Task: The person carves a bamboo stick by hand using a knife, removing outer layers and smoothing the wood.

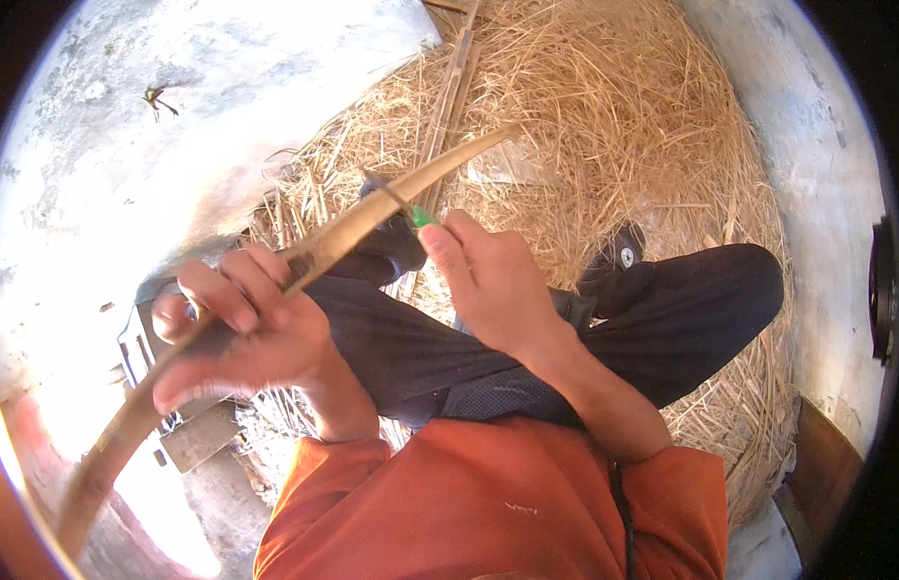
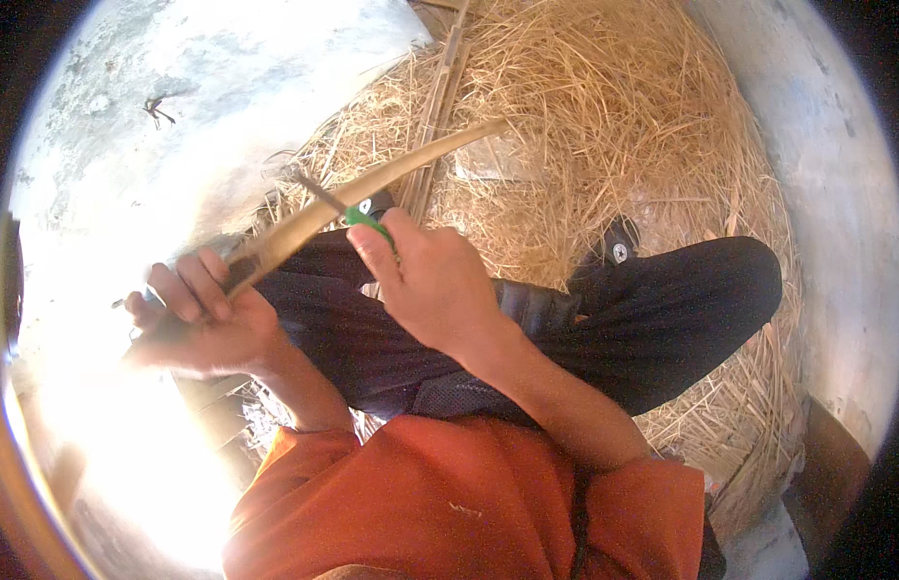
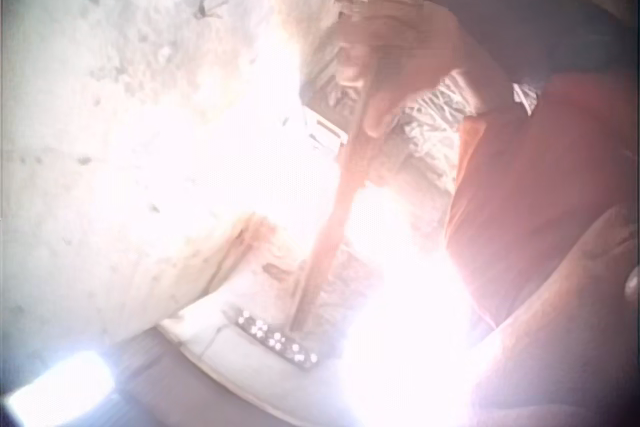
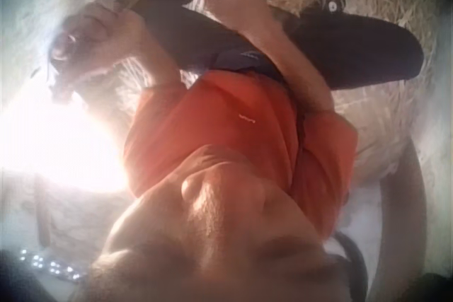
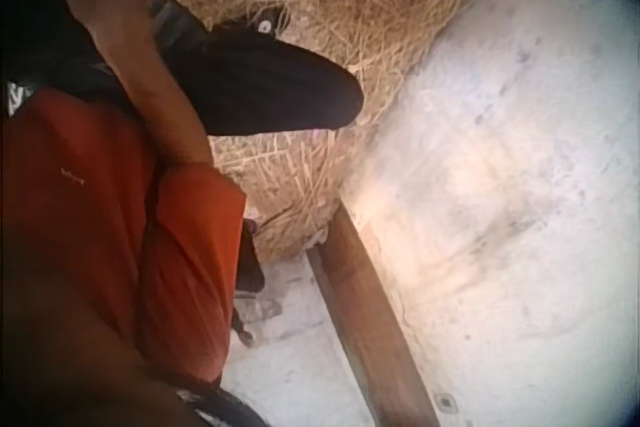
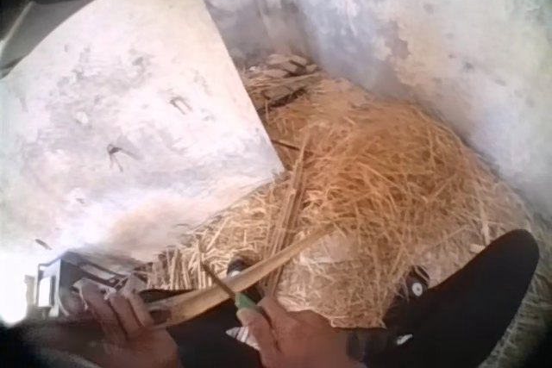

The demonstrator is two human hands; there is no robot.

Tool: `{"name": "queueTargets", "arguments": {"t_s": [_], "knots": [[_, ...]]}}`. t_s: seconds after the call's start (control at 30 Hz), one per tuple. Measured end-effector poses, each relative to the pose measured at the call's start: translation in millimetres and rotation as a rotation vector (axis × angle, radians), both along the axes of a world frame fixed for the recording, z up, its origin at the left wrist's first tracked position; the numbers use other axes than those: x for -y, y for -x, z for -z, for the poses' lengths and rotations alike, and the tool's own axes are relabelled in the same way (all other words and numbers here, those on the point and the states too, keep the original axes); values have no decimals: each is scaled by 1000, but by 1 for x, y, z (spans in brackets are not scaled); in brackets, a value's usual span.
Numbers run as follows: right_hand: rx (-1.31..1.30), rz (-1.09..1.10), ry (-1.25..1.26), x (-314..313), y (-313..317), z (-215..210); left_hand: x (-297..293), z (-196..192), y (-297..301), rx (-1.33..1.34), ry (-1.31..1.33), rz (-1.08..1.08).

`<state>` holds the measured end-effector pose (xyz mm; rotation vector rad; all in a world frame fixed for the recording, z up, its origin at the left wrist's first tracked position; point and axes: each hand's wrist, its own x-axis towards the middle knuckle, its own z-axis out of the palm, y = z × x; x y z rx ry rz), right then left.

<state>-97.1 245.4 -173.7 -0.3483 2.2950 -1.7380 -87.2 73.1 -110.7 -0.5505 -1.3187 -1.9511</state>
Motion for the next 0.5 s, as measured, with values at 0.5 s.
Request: {"name": "queueTargets", "arguments": {"t_s": [0.5], "knots": [[-266,7,-339,2,-7,25,11,6,4,-219,335,343]]}}
